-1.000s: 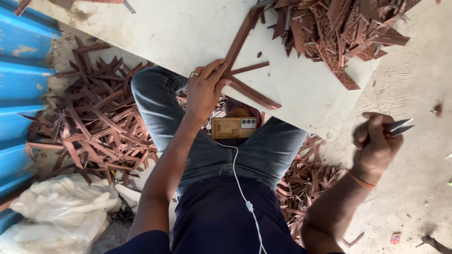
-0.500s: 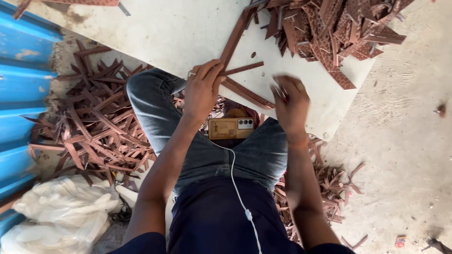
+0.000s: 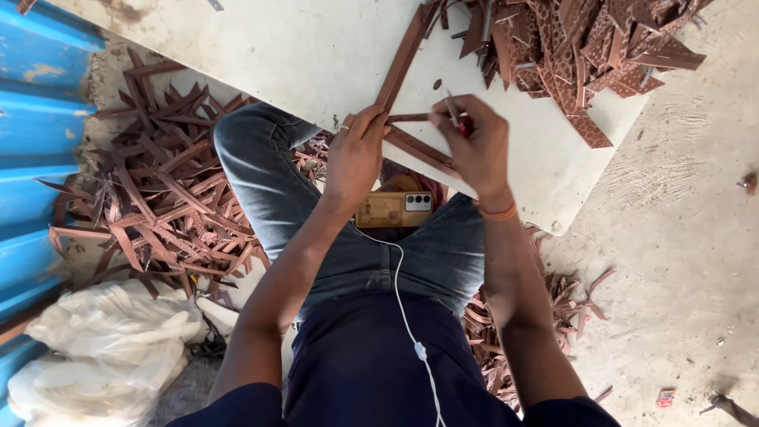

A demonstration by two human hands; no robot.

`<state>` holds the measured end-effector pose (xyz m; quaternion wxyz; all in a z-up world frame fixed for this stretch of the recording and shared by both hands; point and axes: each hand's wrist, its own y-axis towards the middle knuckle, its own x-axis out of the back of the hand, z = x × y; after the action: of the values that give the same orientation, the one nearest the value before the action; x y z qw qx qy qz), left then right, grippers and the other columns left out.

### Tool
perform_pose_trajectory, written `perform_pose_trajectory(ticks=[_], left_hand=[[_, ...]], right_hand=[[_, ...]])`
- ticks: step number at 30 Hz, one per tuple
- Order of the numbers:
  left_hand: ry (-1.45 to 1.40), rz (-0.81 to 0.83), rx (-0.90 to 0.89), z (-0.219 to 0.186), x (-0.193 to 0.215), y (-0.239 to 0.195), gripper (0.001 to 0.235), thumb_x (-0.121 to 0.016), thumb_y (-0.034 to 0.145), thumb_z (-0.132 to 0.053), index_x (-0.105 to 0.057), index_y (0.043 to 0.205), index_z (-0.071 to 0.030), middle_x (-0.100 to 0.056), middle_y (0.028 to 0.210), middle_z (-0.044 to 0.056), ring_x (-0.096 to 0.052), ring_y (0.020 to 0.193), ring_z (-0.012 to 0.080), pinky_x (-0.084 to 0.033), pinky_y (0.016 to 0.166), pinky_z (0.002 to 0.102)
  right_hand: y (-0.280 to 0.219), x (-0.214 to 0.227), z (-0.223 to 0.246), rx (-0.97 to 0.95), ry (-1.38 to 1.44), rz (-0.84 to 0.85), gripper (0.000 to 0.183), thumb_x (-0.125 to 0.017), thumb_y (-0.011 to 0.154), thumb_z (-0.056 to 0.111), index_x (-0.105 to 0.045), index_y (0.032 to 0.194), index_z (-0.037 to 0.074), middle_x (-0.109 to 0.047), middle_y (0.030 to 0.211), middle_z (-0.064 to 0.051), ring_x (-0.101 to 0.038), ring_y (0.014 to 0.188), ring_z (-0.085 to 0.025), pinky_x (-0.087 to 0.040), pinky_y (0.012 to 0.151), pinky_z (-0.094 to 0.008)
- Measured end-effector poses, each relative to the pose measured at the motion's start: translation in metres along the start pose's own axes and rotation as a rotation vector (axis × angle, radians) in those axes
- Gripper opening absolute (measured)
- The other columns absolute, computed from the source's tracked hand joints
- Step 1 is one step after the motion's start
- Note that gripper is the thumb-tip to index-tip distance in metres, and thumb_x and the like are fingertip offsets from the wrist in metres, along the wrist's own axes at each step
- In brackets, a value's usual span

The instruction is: Trimming excess material from leather shoe straps using a small hand-held tool.

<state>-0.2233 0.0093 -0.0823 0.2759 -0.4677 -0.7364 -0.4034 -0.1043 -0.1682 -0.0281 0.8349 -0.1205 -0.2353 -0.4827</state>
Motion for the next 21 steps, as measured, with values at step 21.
perform_pose_trajectory(ticks=[21], left_hand=[[-0.985,-0.393,0.697,0.073,0.057,-0.007,0.023,-0.058,0.105,-0.016,-0.071,0.101,0.003,-0.077,0.093,0.022,-0.082,0.078,0.0244,-0.066,0.065,0.034]], right_hand=[[-0.033,-0.044,0.016,0.187,-0.307,-0.077,0.027,-0.086,0.09,0.021,-0.073,0.109,0.008,-0.067,0.099,-0.01,-0.07,0.078,-0.029,-0.055,0.066,-0.039]])
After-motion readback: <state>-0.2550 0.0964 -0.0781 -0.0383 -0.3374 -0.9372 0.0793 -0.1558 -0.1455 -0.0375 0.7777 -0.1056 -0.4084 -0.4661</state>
